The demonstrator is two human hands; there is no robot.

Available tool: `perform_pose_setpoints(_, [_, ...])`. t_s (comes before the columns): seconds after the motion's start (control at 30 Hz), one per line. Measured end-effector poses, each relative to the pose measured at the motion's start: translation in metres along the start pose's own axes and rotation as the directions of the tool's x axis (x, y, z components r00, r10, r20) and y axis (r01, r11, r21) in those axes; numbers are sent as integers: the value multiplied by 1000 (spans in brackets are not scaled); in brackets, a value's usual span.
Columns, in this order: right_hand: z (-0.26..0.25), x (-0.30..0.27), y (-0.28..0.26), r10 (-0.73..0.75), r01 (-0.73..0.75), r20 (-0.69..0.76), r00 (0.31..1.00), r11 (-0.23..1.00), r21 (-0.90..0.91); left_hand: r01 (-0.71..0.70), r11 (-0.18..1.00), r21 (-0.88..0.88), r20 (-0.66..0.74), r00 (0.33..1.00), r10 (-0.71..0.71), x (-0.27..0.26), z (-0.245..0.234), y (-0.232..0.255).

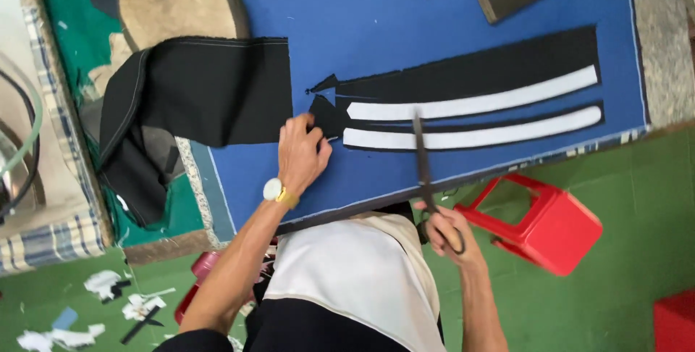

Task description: The person uses shears to cut a long strip of white fabric placed on top of a black fabric piece on a blue worktable. After cutting, the person picks up the black fabric, smooths it out, and irons it with a steam iron.

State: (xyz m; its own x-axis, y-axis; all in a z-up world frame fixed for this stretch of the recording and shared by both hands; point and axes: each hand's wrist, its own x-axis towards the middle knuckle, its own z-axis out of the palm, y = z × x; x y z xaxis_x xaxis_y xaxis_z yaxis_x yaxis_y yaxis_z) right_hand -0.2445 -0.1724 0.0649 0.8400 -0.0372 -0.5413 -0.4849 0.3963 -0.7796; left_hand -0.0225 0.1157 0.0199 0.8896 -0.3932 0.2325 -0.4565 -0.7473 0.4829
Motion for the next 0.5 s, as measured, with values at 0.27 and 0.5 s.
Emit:
perform_pose_setpoints(0.27, [-139, 9, -66, -111, 91, -106, 988, 979, -180, -22, 986, 164, -28, 999, 27, 61, 67, 2])
perform_pose_setpoints(0.5, [-259, 41, -161, -196, -134, -466, 863, 800, -584, 305, 943, 129, -67, 952, -299, 17, 82, 13])
